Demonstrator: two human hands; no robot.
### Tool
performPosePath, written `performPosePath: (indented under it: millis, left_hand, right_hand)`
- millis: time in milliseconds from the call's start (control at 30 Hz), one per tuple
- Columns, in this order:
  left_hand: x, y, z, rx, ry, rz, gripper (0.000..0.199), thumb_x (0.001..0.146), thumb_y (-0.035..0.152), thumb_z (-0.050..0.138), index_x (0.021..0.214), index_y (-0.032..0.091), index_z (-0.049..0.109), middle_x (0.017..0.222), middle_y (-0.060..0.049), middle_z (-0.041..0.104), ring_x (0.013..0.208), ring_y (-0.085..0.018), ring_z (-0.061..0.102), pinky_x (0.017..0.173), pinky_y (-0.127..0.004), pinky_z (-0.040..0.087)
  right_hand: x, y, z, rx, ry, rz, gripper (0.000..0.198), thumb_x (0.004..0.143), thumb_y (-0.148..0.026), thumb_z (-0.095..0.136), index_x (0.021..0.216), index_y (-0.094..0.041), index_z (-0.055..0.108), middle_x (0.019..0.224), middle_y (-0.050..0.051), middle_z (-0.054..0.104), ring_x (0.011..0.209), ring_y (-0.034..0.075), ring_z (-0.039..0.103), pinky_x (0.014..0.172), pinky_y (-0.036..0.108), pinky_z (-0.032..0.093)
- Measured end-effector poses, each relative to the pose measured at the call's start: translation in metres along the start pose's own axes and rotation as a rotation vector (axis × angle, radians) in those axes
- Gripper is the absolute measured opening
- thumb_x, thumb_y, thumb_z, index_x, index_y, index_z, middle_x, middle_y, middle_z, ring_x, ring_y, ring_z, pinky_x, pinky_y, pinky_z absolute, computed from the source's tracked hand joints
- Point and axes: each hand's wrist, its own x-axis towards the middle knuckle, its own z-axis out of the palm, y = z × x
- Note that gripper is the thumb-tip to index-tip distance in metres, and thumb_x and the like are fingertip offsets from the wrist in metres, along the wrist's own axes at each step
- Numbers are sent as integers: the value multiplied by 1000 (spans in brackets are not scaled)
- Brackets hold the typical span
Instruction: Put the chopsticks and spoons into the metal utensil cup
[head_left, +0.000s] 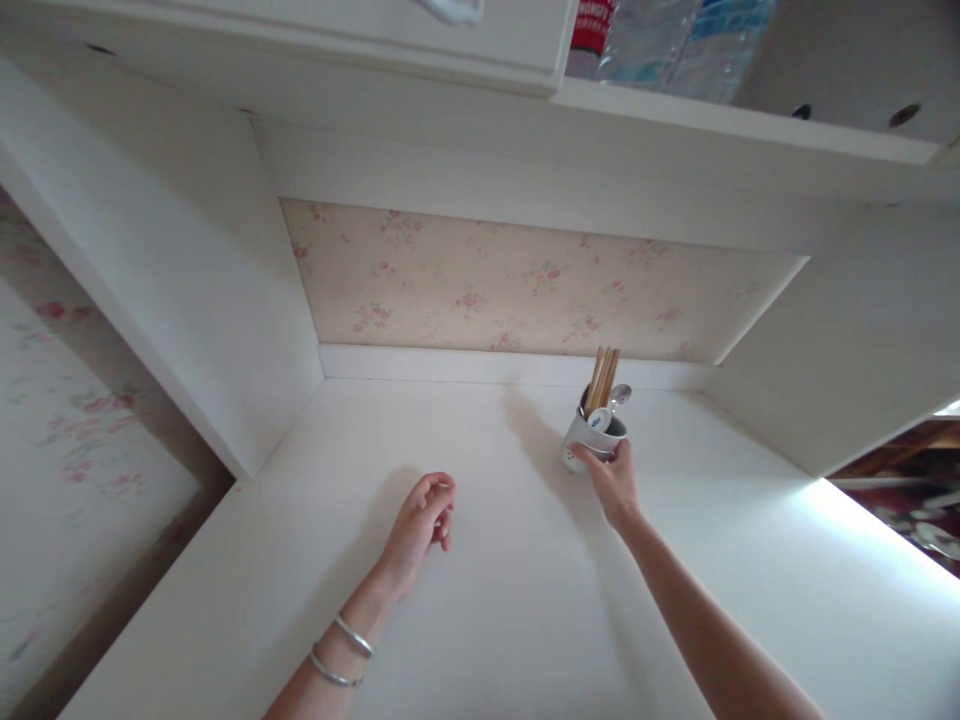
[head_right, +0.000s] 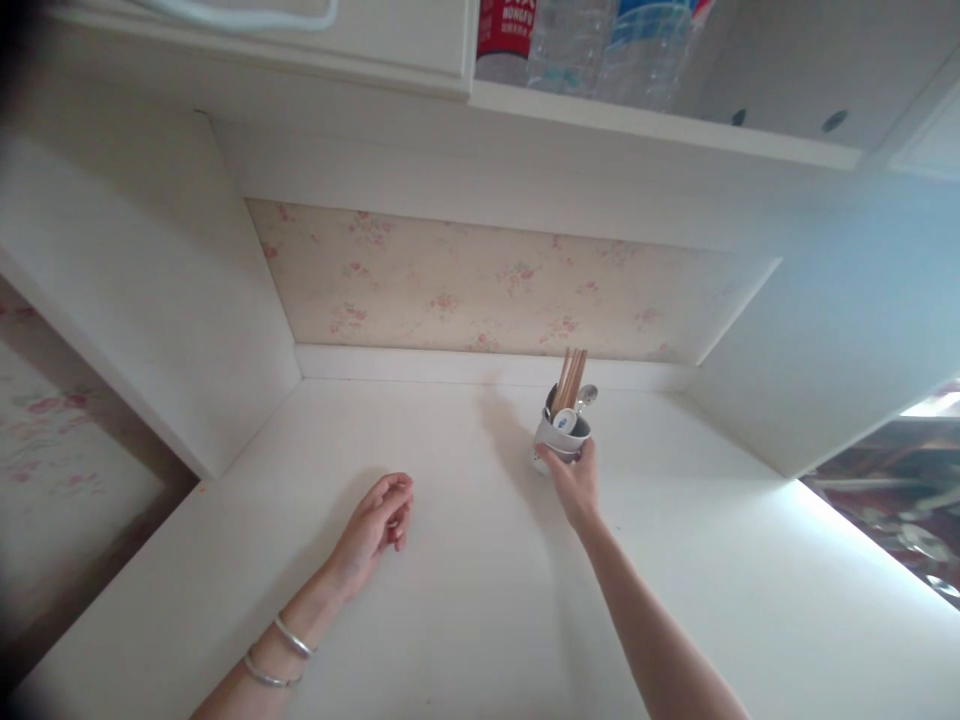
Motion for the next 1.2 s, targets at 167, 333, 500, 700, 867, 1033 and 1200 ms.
performPosePath:
  millis: [167,333,500,700,867,1033,1200]
  left_hand:
    - [6,4,-4,-348,56,59,34,82,36,62,114,26,56,110,-4,55,85,-15,61,70,-29,53]
    - [8,12,-16,-617,63,79,41,86,39,55,126,31,52,130,-7,51,111,-23,56,85,-38,52]
    - [10,20,-28,-710,124,77,46,86,46,54,131,37,46,136,-5,48,114,-26,56,87,-43,51]
    - [13,14,-32,-773,177,41,35,90,41,48,123,30,51,138,-7,48,105,-25,62,85,-46,52]
    - [16,11,-34,-910,157,-37,23,92,34,44,109,24,56,121,-7,60,93,-24,66,78,-46,54]
    - [16,13,-34,-1015,197,-42,19,90,32,44,93,22,60,107,-8,66,100,-28,65,83,-53,51]
    - [17,12,-37,-1014,252,-35,24,85,43,53,90,21,58,95,-8,66,100,-30,65,84,-55,51]
  right_hand:
    - [-64,-37,8,124,-502,2,53,68,-39,73,113,-21,53,95,3,64,84,20,56,71,29,45]
    - [-115,-68,15,97,-928,42,50,66,-33,75,110,-19,56,90,2,63,81,19,54,67,27,43]
    - [-126,-99,22,-152,-1118,-54,46,60,-25,77,103,-19,61,88,-1,63,77,16,53,63,23,40]
    - [-103,-137,27,-458,-1163,-211,41,63,-30,75,101,-23,62,83,-2,65,69,15,54,56,22,35]
    - [-84,-151,31,-442,-1200,-237,40,65,-36,72,102,-24,65,81,0,67,66,16,56,54,23,36]
    - [-81,-152,37,-319,-1221,-209,40,61,-35,73,99,-24,68,77,1,67,65,18,56,57,25,38]
    - [-87,-151,40,-364,-1295,-213,46,64,-38,74,107,-24,66,86,2,67,72,19,59,58,24,39]
